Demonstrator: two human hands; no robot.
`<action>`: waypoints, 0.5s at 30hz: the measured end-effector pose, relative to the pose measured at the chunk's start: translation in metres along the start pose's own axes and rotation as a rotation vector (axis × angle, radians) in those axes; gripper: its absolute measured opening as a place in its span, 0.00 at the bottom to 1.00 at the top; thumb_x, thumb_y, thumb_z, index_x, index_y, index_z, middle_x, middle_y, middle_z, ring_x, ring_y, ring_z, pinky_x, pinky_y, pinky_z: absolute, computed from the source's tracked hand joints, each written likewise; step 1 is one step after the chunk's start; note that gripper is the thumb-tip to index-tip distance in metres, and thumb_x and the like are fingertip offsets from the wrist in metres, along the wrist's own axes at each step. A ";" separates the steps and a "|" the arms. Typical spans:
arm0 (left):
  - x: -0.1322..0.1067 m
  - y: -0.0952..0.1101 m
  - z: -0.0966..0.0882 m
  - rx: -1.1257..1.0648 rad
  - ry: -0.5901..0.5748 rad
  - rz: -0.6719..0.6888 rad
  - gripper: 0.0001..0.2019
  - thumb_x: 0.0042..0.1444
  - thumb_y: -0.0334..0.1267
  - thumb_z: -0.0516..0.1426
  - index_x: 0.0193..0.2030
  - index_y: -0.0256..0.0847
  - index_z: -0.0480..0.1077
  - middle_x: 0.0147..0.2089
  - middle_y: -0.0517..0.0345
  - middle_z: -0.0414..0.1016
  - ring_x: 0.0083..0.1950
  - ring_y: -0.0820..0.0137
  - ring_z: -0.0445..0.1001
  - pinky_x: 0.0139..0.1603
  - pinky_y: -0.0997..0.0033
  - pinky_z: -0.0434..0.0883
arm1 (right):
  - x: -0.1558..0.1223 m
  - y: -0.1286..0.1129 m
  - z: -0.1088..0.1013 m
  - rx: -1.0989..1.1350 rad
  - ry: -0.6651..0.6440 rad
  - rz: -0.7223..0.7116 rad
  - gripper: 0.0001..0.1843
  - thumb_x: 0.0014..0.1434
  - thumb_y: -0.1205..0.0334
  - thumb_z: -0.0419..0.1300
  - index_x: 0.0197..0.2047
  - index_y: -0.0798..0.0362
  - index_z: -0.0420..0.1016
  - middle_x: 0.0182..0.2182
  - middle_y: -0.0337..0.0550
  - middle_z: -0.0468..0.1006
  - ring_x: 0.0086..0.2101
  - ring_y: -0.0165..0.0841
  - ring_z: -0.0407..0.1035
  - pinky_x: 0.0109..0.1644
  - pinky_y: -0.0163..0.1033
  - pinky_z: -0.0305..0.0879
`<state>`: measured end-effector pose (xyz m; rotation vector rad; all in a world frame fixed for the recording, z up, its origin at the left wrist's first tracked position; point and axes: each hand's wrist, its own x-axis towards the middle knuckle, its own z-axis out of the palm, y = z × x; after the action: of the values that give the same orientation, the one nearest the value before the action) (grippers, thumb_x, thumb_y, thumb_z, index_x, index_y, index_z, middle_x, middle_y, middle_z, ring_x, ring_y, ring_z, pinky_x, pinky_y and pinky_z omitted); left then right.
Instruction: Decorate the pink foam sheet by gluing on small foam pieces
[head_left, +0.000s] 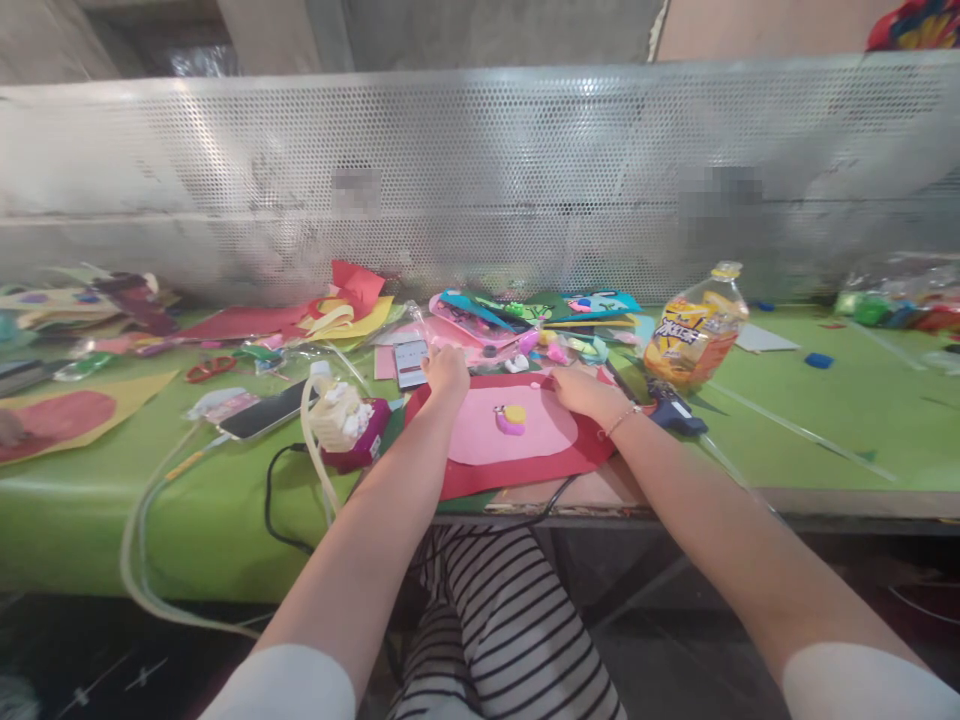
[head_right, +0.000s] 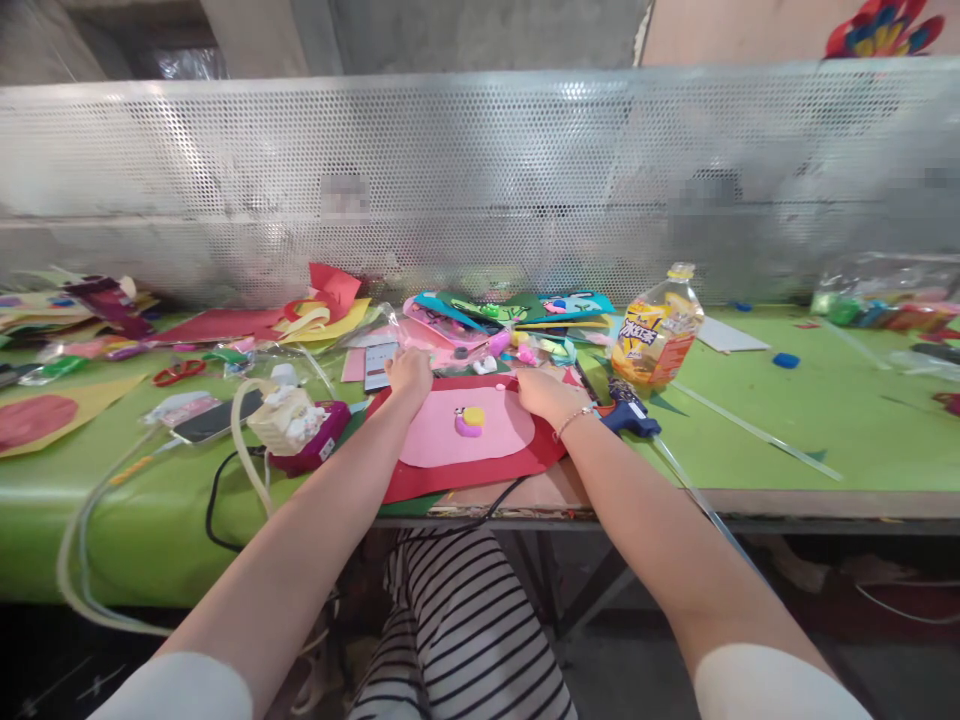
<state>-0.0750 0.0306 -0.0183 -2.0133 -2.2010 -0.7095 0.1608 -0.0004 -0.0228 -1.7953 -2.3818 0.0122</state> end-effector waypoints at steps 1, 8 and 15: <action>0.002 -0.001 0.000 -0.042 0.038 0.009 0.19 0.57 0.28 0.44 0.44 0.41 0.74 0.48 0.45 0.73 0.59 0.53 0.59 0.53 0.52 0.59 | 0.001 0.000 0.000 0.015 0.022 -0.001 0.14 0.60 0.64 0.50 0.46 0.57 0.73 0.40 0.55 0.76 0.43 0.42 0.69 0.47 0.42 0.61; 0.008 0.017 0.001 -0.532 0.076 0.352 0.14 0.60 0.33 0.44 0.38 0.38 0.71 0.38 0.50 0.71 0.44 0.65 0.68 0.50 0.65 0.63 | 0.008 -0.009 -0.004 0.256 0.361 -0.154 0.18 0.63 0.65 0.45 0.54 0.56 0.65 0.49 0.54 0.69 0.49 0.39 0.64 0.53 0.43 0.60; -0.011 0.037 -0.002 -1.042 -0.181 0.291 0.10 0.60 0.40 0.49 0.32 0.38 0.65 0.28 0.60 0.65 0.31 0.75 0.65 0.35 0.75 0.64 | 0.007 -0.013 -0.002 0.354 0.525 -0.354 0.23 0.63 0.64 0.45 0.61 0.53 0.59 0.52 0.53 0.64 0.53 0.37 0.60 0.58 0.45 0.57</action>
<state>-0.0381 0.0205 -0.0098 -2.7991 -1.6458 -1.9701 0.1467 0.0020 -0.0183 -1.0467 -2.1088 -0.0662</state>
